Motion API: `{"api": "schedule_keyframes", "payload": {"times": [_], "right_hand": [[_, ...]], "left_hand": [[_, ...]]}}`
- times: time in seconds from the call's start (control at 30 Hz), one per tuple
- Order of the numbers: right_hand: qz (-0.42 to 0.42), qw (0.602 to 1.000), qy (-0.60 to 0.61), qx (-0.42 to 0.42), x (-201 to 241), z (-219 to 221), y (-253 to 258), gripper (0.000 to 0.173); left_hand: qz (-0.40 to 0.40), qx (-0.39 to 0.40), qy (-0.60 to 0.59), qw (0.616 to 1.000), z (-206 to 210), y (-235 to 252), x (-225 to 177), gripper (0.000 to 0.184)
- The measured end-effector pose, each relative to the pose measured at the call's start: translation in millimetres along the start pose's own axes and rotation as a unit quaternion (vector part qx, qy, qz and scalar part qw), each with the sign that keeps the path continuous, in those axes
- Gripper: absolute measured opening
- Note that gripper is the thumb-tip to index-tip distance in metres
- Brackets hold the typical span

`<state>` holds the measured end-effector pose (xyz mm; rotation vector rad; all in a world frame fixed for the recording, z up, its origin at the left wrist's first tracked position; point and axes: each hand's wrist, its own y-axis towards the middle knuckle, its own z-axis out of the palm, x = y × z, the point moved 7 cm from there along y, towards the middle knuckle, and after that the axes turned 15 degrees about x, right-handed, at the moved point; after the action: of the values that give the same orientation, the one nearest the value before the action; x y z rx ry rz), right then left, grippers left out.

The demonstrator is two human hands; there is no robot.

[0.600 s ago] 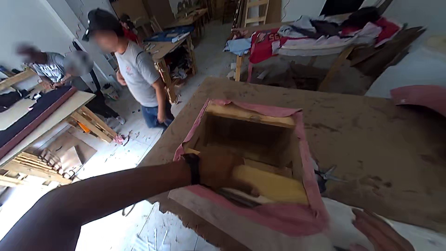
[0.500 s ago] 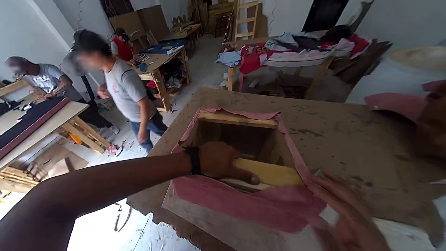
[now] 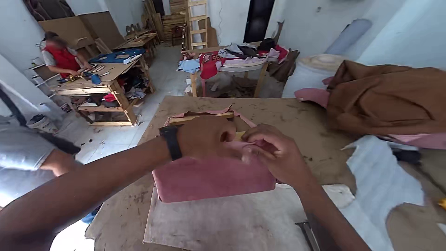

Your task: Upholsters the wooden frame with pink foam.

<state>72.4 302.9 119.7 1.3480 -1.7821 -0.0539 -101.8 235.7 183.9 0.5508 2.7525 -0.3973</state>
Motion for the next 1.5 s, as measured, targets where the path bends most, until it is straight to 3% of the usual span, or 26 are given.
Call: {"api": "schedule_keyframes", "payload": {"times": [0.07, 0.17, 0.27, 0.4, 0.5, 0.63, 0.83, 0.97, 1.07, 1.13, 1.17, 1.23, 1.3, 1.4, 1.5], "right_hand": [[0.005, 0.998, 0.042, -0.039, -5, -3, 4, 0.019], [-0.006, 0.984, 0.147, -0.105, -19, -12, 6, 0.024], [0.02, 0.991, 0.126, -0.029, -33, -7, -3, 0.046], [-0.035, 0.99, 0.122, 0.068, -28, -5, -13, 0.027], [0.002, 0.987, 0.157, 0.043, -26, -2, -33, 0.022], [0.054, 0.987, 0.15, -0.018, -19, 5, -67, 0.018], [-0.001, 0.98, 0.198, -0.017, -23, 20, -150, 0.012], [-0.004, 0.963, 0.259, -0.072, -29, 18, -211, 0.017], [0.119, 0.956, 0.188, -0.19, -62, -5, -277, 0.029], [0.331, 0.911, 0.021, -0.244, -108, -22, -347, 0.025], [0.441, 0.867, -0.051, -0.227, -132, -26, -385, 0.03], [0.563, 0.807, -0.105, -0.144, -181, -21, -444, 0.053], [0.619, 0.775, -0.118, -0.054, -213, -3, -479, 0.062], [0.634, 0.765, -0.112, 0.021, -233, 13, -489, 0.056], [0.619, 0.785, -0.016, -0.024, -215, 6, -485, 0.053]], "left_hand": [[-0.055, 0.048, 0.131, 0.989, 6, 16, -11, 0.06], [-0.069, 0.079, 0.214, 0.971, 18, 43, -17, 0.059], [0.013, 0.099, 0.126, 0.987, 24, 55, -12, 0.052], [0.196, 0.034, -0.103, 0.975, 41, 53, -3, 0.049], [0.253, 0.0, -0.157, 0.954, 57, 51, -12, 0.045], [0.265, -0.004, -0.158, 0.951, 83, 46, -31, 0.041], [0.242, -0.071, -0.043, 0.967, 159, 38, -90, 0.038], [0.209, -0.077, 0.033, 0.974, 204, 35, -126, 0.036], [0.169, -0.061, 0.054, 0.982, 206, 34, -129, 0.036], [0.142, -0.073, 0.078, 0.984, 201, 36, -123, 0.037], [0.125, -0.079, 0.089, 0.985, 200, 37, -119, 0.038], [0.08, -0.08, 0.104, 0.988, 199, 40, -112, 0.043], [0.023, -0.076, 0.111, 0.991, 200, 40, -108, 0.049], [-0.015, -0.068, 0.115, 0.991, 207, 41, -105, 0.052], [-0.02, -0.052, 0.098, 0.994, 210, 44, -104, 0.053]]}}
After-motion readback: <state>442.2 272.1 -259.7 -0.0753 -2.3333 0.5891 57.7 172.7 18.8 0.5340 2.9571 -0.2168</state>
